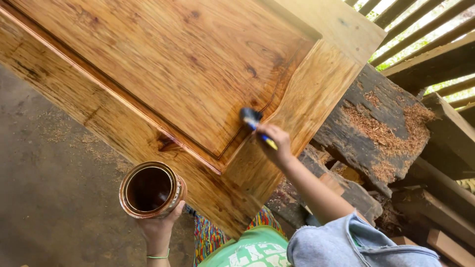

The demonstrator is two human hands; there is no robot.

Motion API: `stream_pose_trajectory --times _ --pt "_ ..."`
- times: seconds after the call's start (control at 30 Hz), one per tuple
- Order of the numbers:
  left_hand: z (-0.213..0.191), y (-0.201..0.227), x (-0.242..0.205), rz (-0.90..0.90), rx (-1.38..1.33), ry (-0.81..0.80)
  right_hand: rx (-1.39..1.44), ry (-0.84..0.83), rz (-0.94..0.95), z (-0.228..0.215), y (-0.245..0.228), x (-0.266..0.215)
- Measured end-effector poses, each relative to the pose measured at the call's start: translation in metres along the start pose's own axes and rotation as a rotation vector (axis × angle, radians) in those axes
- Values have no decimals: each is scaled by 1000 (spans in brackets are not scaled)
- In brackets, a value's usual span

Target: Apply wood stain to a wooden door using a paintbrush.

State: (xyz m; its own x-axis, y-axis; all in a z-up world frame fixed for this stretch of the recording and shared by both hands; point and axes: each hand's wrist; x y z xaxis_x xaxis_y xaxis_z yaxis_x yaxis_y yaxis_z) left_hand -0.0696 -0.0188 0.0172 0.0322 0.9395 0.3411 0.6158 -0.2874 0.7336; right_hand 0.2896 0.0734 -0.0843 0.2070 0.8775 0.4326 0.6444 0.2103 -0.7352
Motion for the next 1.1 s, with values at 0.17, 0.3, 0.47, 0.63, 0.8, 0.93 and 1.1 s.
stream_pose_trajectory --times 0.17,0.3,0.47,0.63,0.8,0.93,1.1 --pt "-36 -43 5 2 -40 21 144 -105 -54 12 -42 -8" --pt "-82 -103 3 24 -156 13 39 162 57 12 -53 6" --pt "-157 -163 17 40 -194 -43 -278 246 164 67 -133 -30" --pt "-219 -197 24 31 -158 -34 -237 284 322 103 -177 -73" --pt "-241 -219 53 32 -117 -39 -319 305 400 126 -186 -77" --pt "-237 -241 84 30 -246 -59 -308 293 384 147 -215 -65" --pt "-238 -257 132 30 -283 -43 -183 278 440 173 -232 -44"
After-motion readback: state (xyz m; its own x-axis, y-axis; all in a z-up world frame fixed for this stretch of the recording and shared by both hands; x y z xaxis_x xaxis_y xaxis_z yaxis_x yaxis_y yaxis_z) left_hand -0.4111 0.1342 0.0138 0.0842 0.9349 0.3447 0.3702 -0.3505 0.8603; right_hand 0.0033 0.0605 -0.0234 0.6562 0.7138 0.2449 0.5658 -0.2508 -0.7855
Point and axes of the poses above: each hand's wrist, its own x-axis towards the middle knuckle, its own z-axis out of the palm, y = z × x, and after that the axes turned 13 degrees about z, right-handed
